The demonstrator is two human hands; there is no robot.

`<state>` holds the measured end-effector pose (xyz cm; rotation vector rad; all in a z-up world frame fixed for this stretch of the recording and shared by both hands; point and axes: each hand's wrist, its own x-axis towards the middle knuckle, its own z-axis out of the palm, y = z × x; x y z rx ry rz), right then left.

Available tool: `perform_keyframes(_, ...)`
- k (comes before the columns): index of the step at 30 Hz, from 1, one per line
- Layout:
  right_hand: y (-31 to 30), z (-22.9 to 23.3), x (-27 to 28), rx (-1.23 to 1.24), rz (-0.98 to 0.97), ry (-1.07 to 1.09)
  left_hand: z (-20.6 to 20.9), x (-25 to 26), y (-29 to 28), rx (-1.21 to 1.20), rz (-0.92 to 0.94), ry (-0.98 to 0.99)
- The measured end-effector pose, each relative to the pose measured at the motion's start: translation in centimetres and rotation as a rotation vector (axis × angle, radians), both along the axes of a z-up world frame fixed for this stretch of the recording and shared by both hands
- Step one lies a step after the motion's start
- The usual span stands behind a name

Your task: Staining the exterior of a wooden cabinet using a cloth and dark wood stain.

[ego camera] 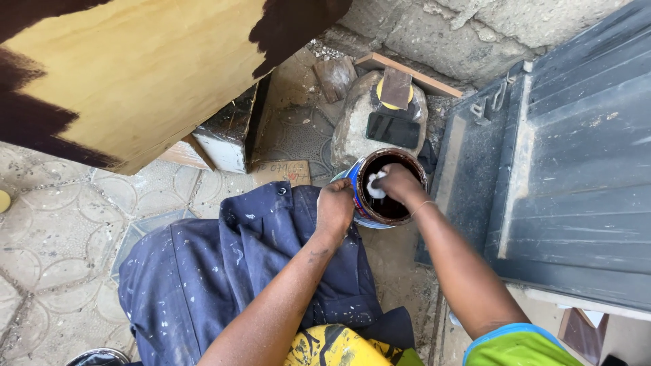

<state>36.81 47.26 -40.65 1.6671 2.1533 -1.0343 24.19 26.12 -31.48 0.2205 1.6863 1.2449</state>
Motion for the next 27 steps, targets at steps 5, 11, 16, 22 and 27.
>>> perform_keyframes(5, -2.4, 1.1, -1.1, 0.16, 0.221, -0.12, 1.7, -0.2, -0.8, -0.011, 0.003, 0.006)
perform_keyframes(11, -2.5, 1.0, -1.4, 0.126, 0.197, -0.143, -1.1, 0.1, 0.0, 0.005, -0.016, 0.017)
perform_keyframes(16, -2.6, 2.4, -0.8, -0.017, 0.028, 0.003, -0.5, 0.5, -0.2, 0.003, -0.014, -0.008)
perform_keyframes(22, 2.3, 1.5, 1.7, -0.686, -0.566, 0.364, -1.4, 0.7, 0.3, -0.007, -0.049, -0.011)
perform_keyframes(27, 0.9, 1.8, 1.6, -0.704, -0.555, 0.343, -2.7, 1.0, 0.7, 0.002, -0.025, -0.02)
